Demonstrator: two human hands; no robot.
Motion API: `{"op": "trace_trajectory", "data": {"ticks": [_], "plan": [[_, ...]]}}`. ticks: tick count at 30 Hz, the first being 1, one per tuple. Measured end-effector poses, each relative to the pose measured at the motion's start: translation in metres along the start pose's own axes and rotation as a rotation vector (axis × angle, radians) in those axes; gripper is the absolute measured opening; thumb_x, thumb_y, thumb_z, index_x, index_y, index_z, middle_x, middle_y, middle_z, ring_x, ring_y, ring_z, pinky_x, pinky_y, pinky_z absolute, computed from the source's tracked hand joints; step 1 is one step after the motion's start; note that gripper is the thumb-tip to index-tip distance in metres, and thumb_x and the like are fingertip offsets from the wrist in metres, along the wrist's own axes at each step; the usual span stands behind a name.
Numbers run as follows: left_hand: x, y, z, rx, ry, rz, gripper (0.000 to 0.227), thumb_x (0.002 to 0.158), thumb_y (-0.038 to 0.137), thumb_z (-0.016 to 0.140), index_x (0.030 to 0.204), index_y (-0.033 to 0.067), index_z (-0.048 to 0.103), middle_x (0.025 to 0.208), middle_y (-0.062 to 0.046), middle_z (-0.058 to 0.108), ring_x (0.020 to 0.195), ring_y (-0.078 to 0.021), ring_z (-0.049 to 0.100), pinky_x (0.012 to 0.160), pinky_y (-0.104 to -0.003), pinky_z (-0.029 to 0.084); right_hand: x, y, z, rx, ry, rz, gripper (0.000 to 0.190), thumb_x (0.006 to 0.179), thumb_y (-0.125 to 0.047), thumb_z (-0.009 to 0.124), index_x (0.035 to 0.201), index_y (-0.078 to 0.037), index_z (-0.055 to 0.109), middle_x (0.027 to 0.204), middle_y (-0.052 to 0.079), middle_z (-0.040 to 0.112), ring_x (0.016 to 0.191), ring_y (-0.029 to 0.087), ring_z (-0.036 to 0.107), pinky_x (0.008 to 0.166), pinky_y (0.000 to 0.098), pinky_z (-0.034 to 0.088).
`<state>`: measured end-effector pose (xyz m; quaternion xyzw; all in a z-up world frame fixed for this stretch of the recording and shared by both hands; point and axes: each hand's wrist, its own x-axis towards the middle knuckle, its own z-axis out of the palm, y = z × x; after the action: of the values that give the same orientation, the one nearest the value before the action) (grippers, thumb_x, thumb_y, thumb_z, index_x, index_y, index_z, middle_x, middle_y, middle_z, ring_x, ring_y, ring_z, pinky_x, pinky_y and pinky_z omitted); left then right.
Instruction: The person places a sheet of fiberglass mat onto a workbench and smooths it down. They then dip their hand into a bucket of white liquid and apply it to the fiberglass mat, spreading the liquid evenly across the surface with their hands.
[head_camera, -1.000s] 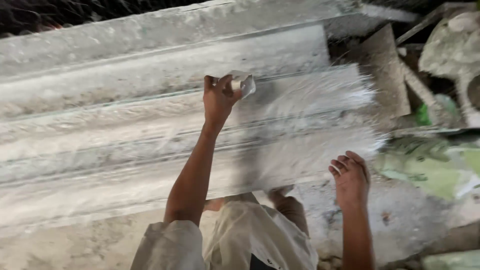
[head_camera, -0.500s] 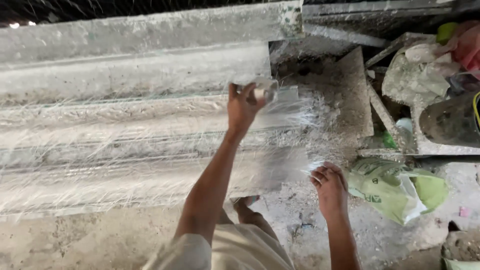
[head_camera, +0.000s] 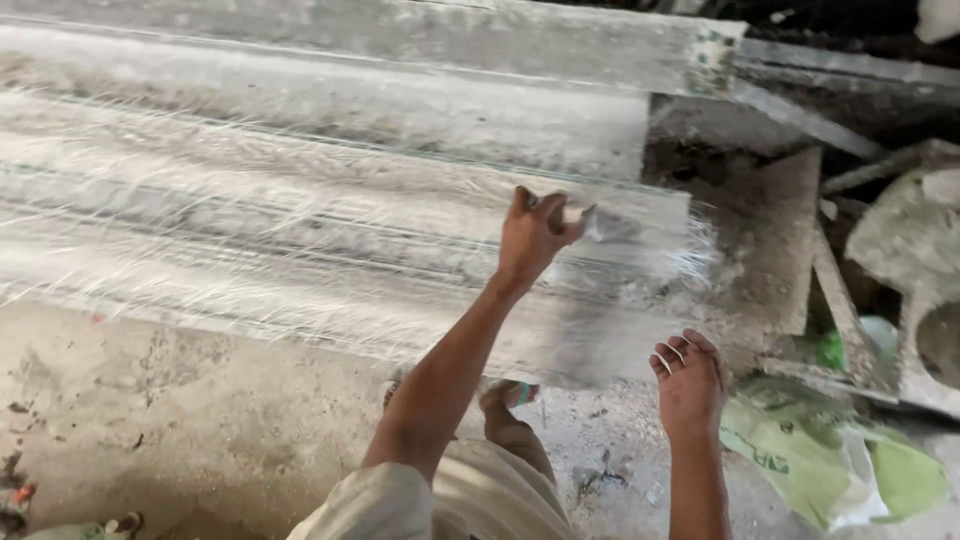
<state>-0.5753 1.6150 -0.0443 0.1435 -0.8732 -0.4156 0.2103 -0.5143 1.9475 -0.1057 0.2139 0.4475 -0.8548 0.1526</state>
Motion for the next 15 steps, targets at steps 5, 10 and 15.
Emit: {"op": "trace_trajectory", "data": {"ticks": [5,10,15], "plan": [[-0.001,-0.073,-0.149,0.178,0.165,-0.128,0.037,0.079,0.023,0.087,0.112,0.0124,0.073,0.110,-0.020,0.055,0.084,-0.0324,0.063,0.077,-0.044,0.054,-0.006,0.031,0.068,-0.082,-0.109,-0.009,0.020,0.102,-0.015,0.058,0.121,-0.010,0.063,0.106,0.007,0.067,0.098,0.024,0.064,0.087,0.0421,0.053],[0.009,-0.160,-0.315,0.424,0.451,0.009,0.042,0.071,0.016,0.088,0.110,0.0113,0.073,0.105,-0.021,0.054,0.090,-0.0392,0.060,0.077,-0.046,0.053,-0.014,0.101,0.163,-0.160,-0.228,0.026,0.020,0.102,-0.016,0.057,0.120,-0.010,0.063,0.105,0.007,0.067,0.097,0.024,0.065,0.086,0.0415,0.053],[0.021,-0.254,-0.430,0.317,0.454,-0.079,0.043,0.076,0.019,0.090,0.115,0.0118,0.073,0.108,-0.022,0.056,0.087,-0.0365,0.062,0.075,-0.046,0.053,-0.034,0.229,0.289,-0.177,-0.364,0.025,0.020,0.103,-0.017,0.058,0.122,-0.010,0.061,0.105,0.007,0.066,0.099,0.024,0.065,0.088,0.0421,0.054]]}}
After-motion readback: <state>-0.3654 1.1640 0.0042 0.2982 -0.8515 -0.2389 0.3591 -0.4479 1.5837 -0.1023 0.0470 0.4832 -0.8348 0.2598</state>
